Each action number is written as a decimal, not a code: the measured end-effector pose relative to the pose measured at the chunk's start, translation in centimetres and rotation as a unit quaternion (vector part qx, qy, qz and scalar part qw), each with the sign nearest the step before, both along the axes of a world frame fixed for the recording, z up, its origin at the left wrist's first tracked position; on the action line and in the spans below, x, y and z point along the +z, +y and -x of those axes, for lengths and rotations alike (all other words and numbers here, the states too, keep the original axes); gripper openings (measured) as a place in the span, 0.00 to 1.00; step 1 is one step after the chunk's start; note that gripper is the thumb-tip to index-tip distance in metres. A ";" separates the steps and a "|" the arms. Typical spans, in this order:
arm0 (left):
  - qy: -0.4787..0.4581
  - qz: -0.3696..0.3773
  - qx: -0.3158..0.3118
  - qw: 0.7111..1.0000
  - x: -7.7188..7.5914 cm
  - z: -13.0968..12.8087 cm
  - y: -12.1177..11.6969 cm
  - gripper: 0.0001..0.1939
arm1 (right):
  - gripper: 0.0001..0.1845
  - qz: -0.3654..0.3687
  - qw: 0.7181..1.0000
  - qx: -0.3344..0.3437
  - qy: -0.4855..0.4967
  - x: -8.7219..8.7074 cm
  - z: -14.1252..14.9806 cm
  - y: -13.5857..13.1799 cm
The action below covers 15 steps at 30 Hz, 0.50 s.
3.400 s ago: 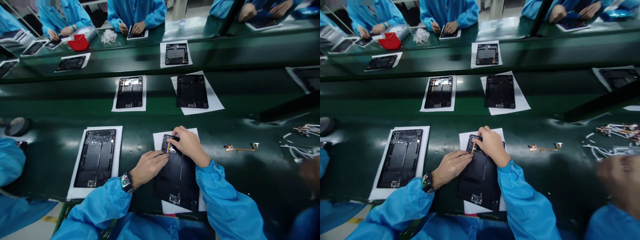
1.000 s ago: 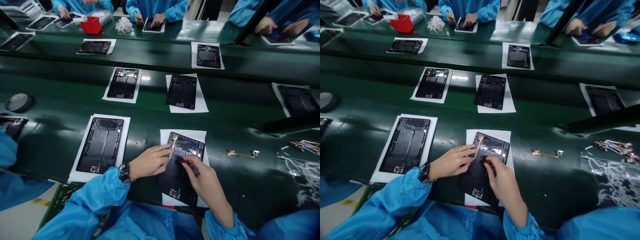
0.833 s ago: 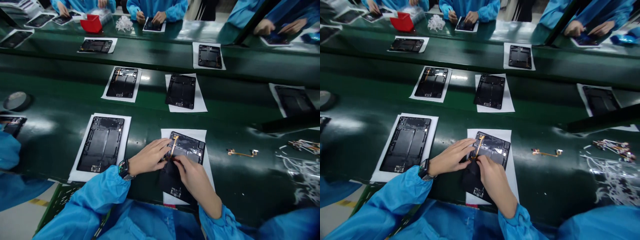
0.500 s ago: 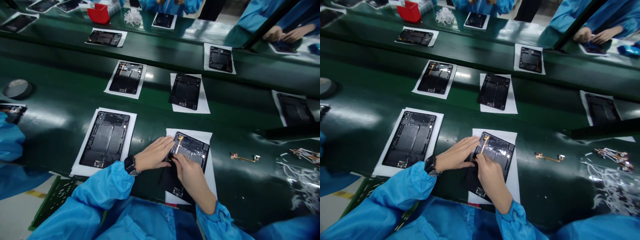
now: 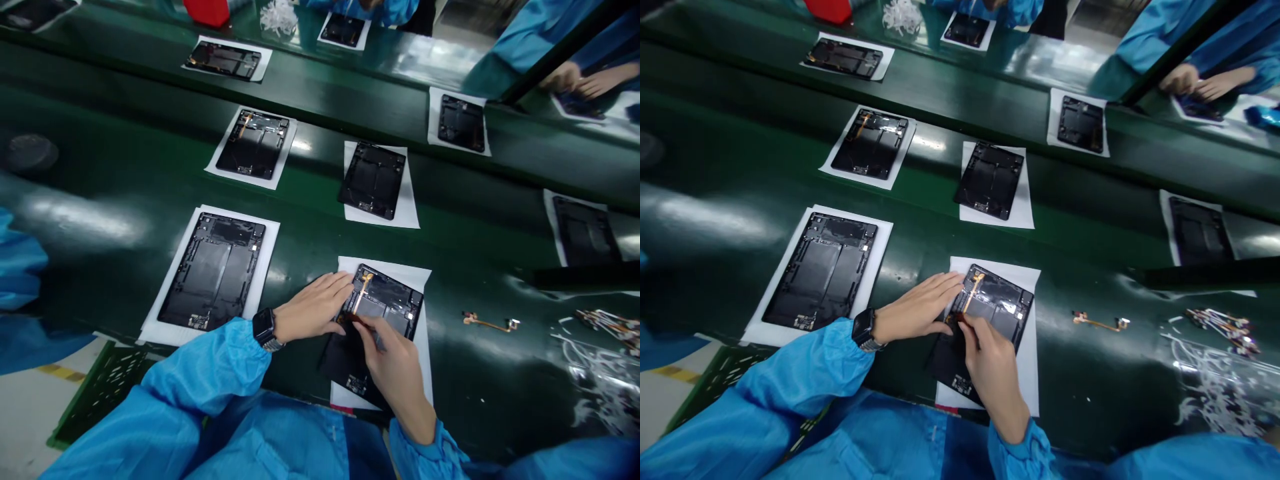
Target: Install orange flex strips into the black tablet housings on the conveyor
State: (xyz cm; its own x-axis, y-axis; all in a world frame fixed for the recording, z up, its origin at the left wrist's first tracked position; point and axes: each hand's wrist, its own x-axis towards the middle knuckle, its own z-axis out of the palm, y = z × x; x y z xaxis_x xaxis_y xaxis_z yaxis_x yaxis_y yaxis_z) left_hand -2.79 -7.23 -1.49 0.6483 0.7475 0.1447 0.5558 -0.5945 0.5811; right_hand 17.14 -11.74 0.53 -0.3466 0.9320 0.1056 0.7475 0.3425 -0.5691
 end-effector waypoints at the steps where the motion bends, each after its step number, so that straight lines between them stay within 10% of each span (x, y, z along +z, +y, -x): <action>1: 0.001 0.001 0.000 1.000 0.0 0.0 0.0 0.45 | 0.07 -0.003 1.000 -0.008 0.011 -0.1 -0.1 -0.2; 15: 0.001 0.004 0.002 1.000 -0.4 -0.1 0.1 0.44 | 0.10 -0.047 0.989 0.050 -0.133 0.4 2.4 0.7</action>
